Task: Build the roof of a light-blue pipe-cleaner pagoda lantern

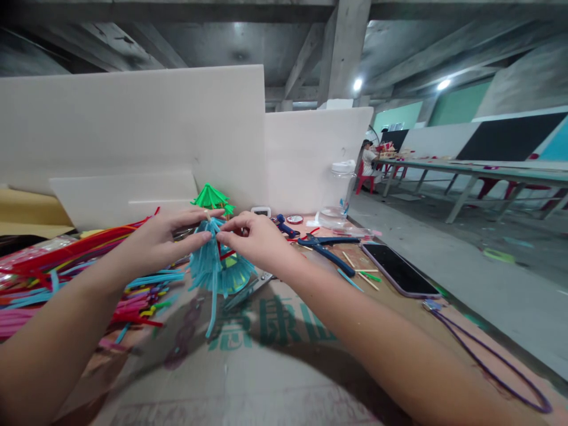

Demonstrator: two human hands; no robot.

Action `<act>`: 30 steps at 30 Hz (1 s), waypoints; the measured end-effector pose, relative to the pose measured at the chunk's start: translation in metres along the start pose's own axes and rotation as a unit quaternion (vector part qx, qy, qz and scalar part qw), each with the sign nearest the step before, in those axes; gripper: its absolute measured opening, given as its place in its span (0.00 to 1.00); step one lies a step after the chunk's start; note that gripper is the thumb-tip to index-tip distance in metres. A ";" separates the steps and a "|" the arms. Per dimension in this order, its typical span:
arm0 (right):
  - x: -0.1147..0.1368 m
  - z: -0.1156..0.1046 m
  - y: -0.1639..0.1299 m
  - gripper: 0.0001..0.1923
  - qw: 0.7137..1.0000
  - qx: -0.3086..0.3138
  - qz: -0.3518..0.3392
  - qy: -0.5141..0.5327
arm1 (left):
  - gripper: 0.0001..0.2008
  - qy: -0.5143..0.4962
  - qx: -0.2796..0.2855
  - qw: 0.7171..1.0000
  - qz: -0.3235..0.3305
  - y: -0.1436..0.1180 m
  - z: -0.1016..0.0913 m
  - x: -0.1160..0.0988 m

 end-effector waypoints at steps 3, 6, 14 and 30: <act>0.000 0.001 0.000 0.05 1.000 0.004 -0.001 -0.001 | 0.19 0.010 0.001 1.000 0.010 0.000 0.001 -0.001; -0.001 0.002 0.001 0.05 1.000 0.007 0.011 0.004 | 0.18 0.014 0.002 1.000 0.020 0.000 0.001 -0.002; 0.001 0.001 -0.001 0.07 0.999 0.024 0.038 0.014 | 0.19 0.027 0.009 0.999 0.036 0.003 0.002 -0.004; 0.003 -0.009 0.001 0.10 1.000 0.013 -0.011 -0.001 | 0.23 0.036 -0.003 0.999 0.028 -0.001 0.003 0.005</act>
Point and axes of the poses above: each hand's wrist, its own y-axis towards the middle knuckle, its own z-axis out of the palm, x = y × z, the point moved 3 cm from there along y, towards the middle knuckle, and after that the axes turned 13 degrees about z, right-handed, at the moved point
